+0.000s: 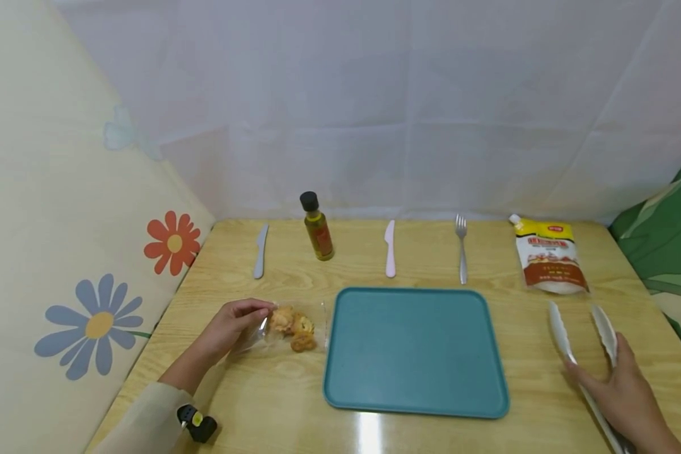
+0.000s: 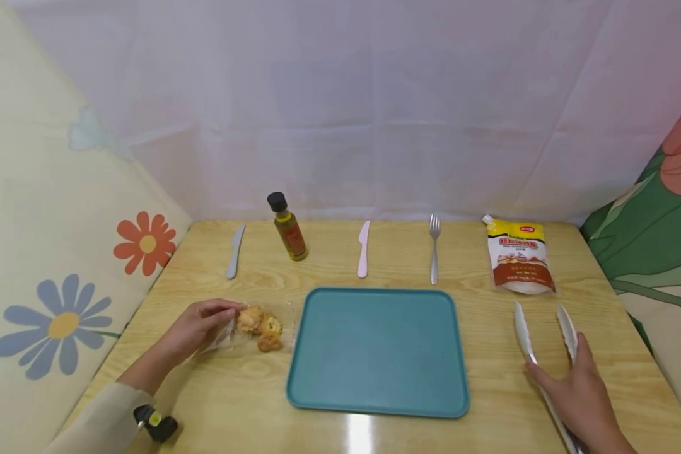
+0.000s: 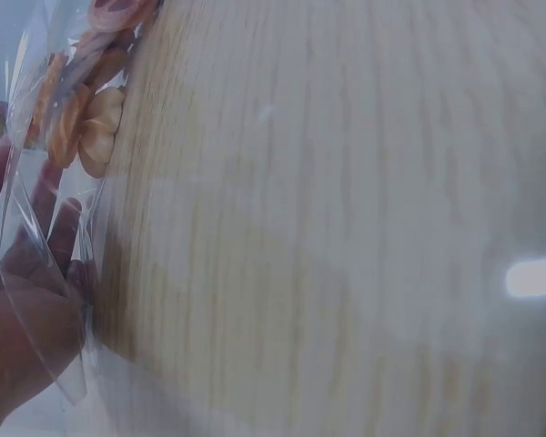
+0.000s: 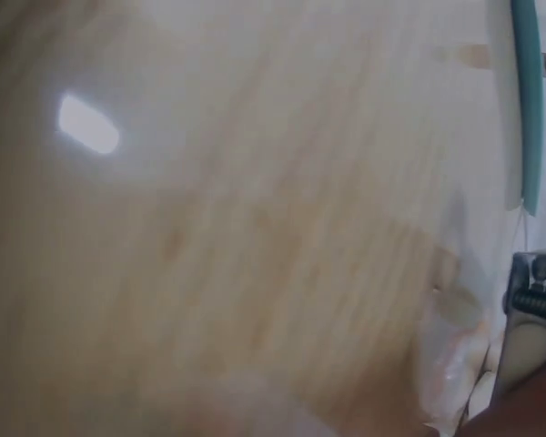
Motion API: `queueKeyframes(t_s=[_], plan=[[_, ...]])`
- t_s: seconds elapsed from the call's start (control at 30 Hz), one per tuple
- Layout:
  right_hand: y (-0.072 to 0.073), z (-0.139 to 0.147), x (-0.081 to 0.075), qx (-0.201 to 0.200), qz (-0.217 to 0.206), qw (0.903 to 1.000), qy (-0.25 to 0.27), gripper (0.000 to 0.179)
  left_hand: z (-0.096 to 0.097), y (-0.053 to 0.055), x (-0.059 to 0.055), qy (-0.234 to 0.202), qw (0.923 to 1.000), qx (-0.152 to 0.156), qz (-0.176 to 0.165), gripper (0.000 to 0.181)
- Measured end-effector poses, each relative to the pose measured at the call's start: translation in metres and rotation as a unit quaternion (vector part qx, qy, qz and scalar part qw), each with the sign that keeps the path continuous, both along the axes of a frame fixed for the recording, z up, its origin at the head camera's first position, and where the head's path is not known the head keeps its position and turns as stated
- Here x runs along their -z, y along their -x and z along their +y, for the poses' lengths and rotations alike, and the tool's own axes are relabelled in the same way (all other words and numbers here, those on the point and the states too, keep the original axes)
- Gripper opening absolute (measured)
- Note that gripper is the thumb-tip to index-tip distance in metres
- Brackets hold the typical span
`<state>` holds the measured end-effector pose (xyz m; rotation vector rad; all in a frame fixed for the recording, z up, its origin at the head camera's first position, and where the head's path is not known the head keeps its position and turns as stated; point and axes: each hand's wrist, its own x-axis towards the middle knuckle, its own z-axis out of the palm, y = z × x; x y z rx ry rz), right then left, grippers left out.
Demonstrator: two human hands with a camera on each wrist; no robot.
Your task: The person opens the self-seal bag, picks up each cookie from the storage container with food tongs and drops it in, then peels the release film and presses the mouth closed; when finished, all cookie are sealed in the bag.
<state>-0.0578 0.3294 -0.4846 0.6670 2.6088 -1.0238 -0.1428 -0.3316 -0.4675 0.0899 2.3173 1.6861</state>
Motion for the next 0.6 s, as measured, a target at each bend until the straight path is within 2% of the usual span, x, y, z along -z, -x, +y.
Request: queueKeyframes(t_s=[0.23,0.33,0.47,0.6], plan=[[-0.0044,0.0081,0.0108,-0.035,0.044,0.9983,-0.016,0.124,0.0001,0.0000,-0.0009,-0.001,1.0000,-0.003,-0.007,0.031],[-0.0041,0.0091,0.0109,-0.030,0.027,0.9991,-0.016,0.125,0.0004,-0.0001,-0.0010,-0.003,0.9999,-0.004,-0.010,0.034],[-0.0034,0.0077,0.0063,0.000,-0.012,0.9996,-0.025,0.133,0.0012,-0.0003,-0.0012,-0.002,0.9999,-0.004,-0.009,0.034],[-0.0037,0.0067,0.0017,0.013,-0.011,0.9992,-0.035,0.138,0.0023,-0.0002,-0.0021,0.016,0.9999,-0.002,0.002,0.034]])
